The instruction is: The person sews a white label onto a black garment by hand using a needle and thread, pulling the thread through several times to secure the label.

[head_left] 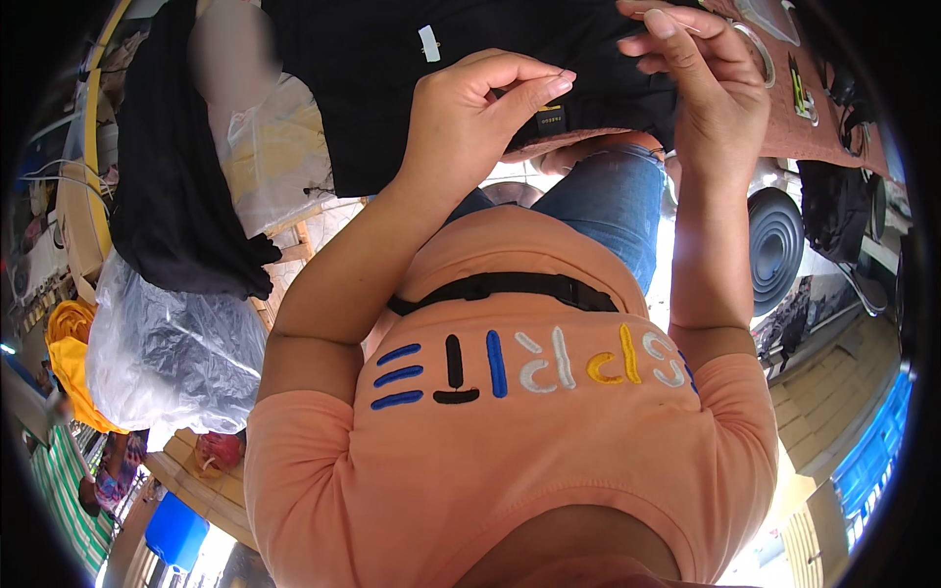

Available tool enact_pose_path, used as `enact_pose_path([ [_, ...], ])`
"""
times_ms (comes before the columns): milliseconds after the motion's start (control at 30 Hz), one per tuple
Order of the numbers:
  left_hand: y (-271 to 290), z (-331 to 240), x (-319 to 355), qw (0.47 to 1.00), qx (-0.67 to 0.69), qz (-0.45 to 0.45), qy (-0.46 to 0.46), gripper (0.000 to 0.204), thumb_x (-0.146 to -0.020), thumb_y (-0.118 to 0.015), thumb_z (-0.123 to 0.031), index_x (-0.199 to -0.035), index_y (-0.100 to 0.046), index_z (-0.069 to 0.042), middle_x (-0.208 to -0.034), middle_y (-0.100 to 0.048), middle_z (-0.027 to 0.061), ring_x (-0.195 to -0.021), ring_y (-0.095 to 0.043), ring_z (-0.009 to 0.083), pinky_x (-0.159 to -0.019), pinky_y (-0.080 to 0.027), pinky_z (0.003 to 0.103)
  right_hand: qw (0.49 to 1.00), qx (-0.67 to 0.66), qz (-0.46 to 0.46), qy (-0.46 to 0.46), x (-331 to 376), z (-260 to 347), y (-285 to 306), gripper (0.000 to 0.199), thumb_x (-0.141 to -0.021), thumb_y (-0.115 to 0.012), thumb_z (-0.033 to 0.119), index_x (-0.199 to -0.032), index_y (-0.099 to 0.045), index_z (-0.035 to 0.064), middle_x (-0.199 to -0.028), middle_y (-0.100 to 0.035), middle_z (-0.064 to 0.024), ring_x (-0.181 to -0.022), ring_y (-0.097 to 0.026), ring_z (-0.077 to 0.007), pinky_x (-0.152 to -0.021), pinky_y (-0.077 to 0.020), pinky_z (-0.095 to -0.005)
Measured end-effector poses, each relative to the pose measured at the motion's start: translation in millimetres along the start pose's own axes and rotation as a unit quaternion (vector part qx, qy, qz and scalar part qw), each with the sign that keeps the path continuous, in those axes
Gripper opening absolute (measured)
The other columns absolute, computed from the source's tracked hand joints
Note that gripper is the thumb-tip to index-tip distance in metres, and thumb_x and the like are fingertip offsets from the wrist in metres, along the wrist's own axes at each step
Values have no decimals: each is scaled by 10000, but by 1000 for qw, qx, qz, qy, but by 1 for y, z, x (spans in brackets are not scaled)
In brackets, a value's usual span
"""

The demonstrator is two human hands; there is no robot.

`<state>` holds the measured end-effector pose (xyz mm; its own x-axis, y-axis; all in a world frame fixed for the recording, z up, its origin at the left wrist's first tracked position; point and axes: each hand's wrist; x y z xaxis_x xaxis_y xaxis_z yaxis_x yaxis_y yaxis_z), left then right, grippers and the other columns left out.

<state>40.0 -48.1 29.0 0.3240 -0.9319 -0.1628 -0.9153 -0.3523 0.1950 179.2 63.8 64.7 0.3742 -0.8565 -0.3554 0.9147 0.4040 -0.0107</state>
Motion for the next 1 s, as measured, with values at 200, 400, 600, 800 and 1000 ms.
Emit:
enact_pose_path([
  [200,2,12,8,997,-66,10,-25,205,-802,-704,-107,-1000,-677,-59,-987,-632,39,-827,-599,110,-710,-473,211,954,-211,80,-199,4,-28,23,149,-890,-614,120,-1012,-615,34,-921,-673,-131,-760,-664,-158,-701,-516,-235],
  [400,17,28,24,944,-326,-7,-41,396,-715,-759,-175,-1081,-619,-114,-994,-592,48,-826,-588,176,-703,-481,282,970,-158,63,-174,9,-17,28,132,-879,-616,74,-1002,-623,26,-948,-655,-97,-808,-639,-147,-739,-513,-243],
  [600,28,22,19,954,-297,38,-22,259,-759,-712,-125,-1007,-646,-92,-903,-616,51,-807,-601,170,-688,-485,275,966,-115,138,-185,15,-18,25,142,-847,-638,21,-989,-644,25,-925,-647,-63,-776,-600,-106,-738,-487,-222],
  [800,28,23,20,951,-309,28,-5,181,-782,-691,-111,-956,-661,-69,-843,-637,56,-748,-623,158,-668,-491,262,952,-112,186,-216,22,4,7,135,-848,-652,52,-982,-668,54,-904,-657,-6,-798,-604,-47,-572,-516,-182],
  [1000,43,1,5,988,-135,-21,78,143,-847,-668,-133,-962,-674,-48,-827,-650,-9,-750,-569,38,-683,-460,199,919,-96,294,-243,35,-10,-5,154,-840,-625,-10,-978,-673,42,-859,-619,-3,-750,-581,-51,-619,-494,-186],
])
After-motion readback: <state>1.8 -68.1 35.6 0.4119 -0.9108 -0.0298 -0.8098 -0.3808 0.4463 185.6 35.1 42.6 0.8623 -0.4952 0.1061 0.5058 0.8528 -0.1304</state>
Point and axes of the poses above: each hand's wrist, its own x-axis away from the middle knuckle, its own y-axis out of the back of the hand, z = x × y
